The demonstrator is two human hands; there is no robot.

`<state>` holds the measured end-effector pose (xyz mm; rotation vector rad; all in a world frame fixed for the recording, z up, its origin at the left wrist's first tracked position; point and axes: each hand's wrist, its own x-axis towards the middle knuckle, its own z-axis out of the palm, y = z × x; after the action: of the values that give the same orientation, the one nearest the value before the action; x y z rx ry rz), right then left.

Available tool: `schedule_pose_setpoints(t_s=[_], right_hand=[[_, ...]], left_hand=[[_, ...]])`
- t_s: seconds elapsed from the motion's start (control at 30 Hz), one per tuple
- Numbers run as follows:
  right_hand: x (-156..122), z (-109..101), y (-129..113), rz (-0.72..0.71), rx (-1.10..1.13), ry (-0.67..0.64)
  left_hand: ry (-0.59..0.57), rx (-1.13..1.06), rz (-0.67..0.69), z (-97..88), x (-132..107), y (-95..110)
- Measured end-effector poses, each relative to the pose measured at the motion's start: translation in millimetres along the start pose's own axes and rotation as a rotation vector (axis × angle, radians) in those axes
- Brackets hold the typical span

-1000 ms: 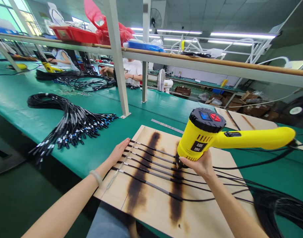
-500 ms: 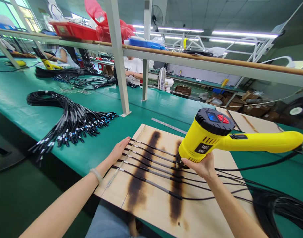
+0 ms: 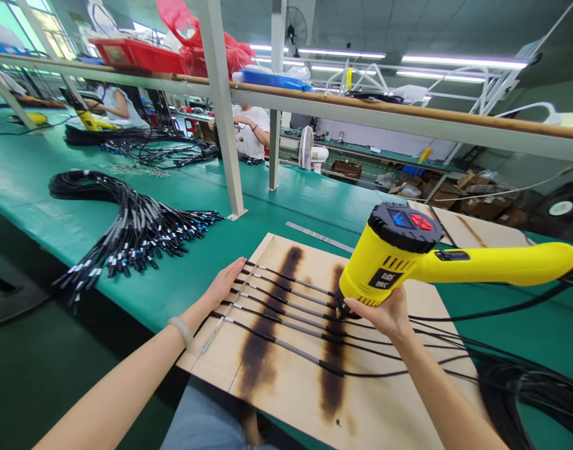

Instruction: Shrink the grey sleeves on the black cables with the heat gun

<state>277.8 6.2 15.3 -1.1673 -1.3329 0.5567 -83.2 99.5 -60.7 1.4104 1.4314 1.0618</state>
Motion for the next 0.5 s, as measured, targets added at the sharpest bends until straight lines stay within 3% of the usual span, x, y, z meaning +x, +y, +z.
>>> schedule_pose_setpoints(t_s=[0.2,0.37,0.5], right_hand=[[0.1,-2.7,9.5,0.009,0.018,-0.045],[16.8,3.5,30.3,0.067,-0.071,0.184],[28.4,6.5,31.3,0.088,0.07,0.165]], left_hand=[[-0.009,0.009,-0.024,1.1,-3.0,6.9],[0.014,0.037,-0.01,1.9,-4.3,10.7],[0.009,0.019,-0.013,1.7,-4.1,9.6]])
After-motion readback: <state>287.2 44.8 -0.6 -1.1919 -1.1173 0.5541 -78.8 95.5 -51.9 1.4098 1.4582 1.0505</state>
